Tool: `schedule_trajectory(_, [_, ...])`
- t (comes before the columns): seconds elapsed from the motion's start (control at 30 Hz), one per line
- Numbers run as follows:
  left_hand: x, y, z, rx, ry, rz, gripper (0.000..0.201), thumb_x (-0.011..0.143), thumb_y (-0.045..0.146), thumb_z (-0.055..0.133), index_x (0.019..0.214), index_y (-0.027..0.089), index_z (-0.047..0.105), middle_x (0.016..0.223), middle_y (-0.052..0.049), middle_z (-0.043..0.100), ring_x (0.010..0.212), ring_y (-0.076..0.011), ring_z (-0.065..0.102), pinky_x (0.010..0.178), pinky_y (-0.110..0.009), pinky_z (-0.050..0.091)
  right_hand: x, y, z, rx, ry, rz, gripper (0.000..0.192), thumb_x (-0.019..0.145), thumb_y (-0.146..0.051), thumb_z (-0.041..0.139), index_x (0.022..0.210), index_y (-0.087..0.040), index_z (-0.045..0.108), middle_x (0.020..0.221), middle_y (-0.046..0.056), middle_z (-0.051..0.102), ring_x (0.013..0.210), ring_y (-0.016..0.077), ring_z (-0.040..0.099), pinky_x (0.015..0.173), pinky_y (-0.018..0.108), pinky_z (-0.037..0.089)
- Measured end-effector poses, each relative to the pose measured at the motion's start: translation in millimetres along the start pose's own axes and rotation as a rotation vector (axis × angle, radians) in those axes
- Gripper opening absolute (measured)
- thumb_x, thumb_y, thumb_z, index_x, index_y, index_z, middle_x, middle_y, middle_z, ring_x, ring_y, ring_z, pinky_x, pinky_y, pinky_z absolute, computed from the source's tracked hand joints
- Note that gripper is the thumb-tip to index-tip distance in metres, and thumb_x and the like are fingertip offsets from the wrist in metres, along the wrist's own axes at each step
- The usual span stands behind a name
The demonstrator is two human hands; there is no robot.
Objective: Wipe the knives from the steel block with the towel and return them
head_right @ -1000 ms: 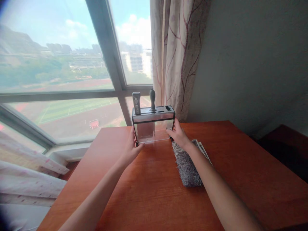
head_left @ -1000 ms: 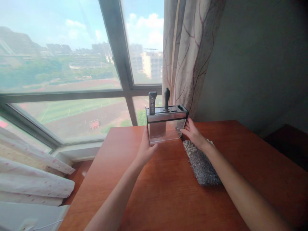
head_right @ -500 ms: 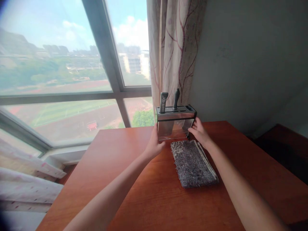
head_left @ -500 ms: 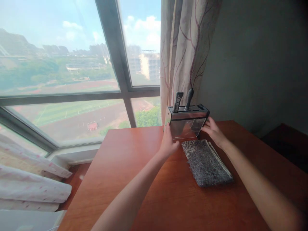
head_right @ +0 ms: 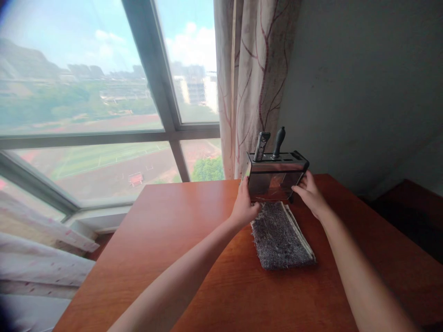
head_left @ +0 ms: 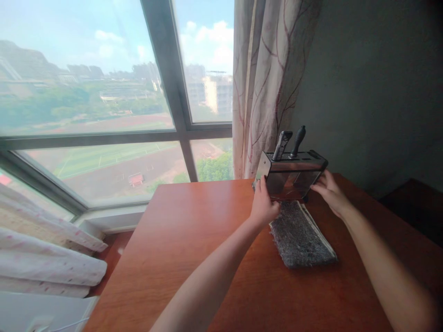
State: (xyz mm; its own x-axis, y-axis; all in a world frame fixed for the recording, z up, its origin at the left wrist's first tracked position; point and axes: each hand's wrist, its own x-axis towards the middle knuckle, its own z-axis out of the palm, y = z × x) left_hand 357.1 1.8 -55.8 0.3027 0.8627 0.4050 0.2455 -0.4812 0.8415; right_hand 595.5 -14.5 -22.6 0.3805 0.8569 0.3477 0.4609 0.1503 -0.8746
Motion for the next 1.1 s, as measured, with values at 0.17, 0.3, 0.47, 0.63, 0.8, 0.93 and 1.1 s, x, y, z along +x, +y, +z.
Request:
schedule_trajectory(0.17, [-30,-13,-27.4,-0.004,0.030,-0.066,0.083,0.074,0.010,0.055,0.150,0.018,0.021,0.153,-0.015,0.033,0.142,-0.0291,0.028,0.118,-0.048,0.022,-51,-31,17,-0.202,0.407,-0.148,0.055,0.081,-0.026,0.054,0.135,-0.025,0.043,0.136,0.014,0.051,0.125,0.0310,0.051,0.103,0.053,0.043])
schedule_trajectory(0.3, [-71,-28,-58.1,0.000,0.040,-0.147,0.063,0.081,0.020,0.058,0.140,0.014,0.039,0.147,-0.019,0.043,0.137,-0.0316,0.038,0.114,-0.051,0.028,-121,-75,83,-0.067,0.210,-0.267,0.036,0.091,-0.028,0.045,0.127,-0.025,0.053,0.127,0.012,0.059,0.115,0.0270,0.058,0.100,0.047,0.047])
schedule_trajectory(0.47, [-107,-35,-91.2,-0.042,0.073,-0.181,0.033,0.089,0.024,0.048,0.121,0.019,0.055,0.121,-0.010,0.066,0.112,-0.0261,0.061,0.099,-0.045,0.047,-169,-88,187,0.140,-0.312,-0.180,0.032,0.092,-0.032,0.048,0.118,-0.024,0.064,0.130,0.009,0.061,0.124,0.0283,0.054,0.107,0.049,0.042])
schedule_trajectory(0.63, [-117,-35,-103.1,-0.040,0.101,-0.179,0.024,0.086,0.019,0.049,0.109,0.018,0.057,0.103,-0.008,0.070,0.094,-0.0230,0.067,0.082,-0.037,0.054,-178,-71,230,0.187,-0.347,-0.208,0.038,0.092,-0.028,0.043,0.125,-0.024,0.060,0.138,0.007,0.056,0.130,0.0248,0.049,0.112,0.046,0.037])
schedule_trajectory(0.8, [-119,-34,-101.3,0.030,0.112,-0.166,0.034,0.084,0.017,0.048,0.118,0.018,0.055,0.114,-0.012,0.067,0.101,-0.0256,0.064,0.091,-0.043,0.050,-183,-63,222,0.183,-0.348,-0.228,0.041,0.094,-0.027,0.041,0.131,-0.026,0.057,0.142,0.006,0.052,0.133,0.0241,0.045,0.113,0.047,0.035])
schedule_trajectory(0.93, [-121,-32,-101.5,0.064,0.095,-0.147,0.043,0.084,0.015,0.047,0.127,0.019,0.050,0.122,-0.013,0.065,0.109,-0.0261,0.062,0.096,-0.045,0.048,-185,-59,218,0.188,-0.361,-0.218,0.044,0.092,-0.025,0.043,0.134,-0.026,0.054,0.140,0.006,0.053,0.132,0.0238,0.047,0.112,0.047,0.037])
schedule_trajectory(1.1, [-121,-32,-102.7,0.089,0.084,-0.139,0.044,0.084,0.015,0.048,0.128,0.019,0.050,0.123,-0.013,0.065,0.108,-0.0253,0.063,0.094,-0.043,0.050,-184,-57,218,0.188,-0.361,-0.215,0.044,0.091,-0.024,0.045,0.134,-0.027,0.055,0.140,0.006,0.054,0.131,0.0243,0.048,0.112,0.048,0.037])
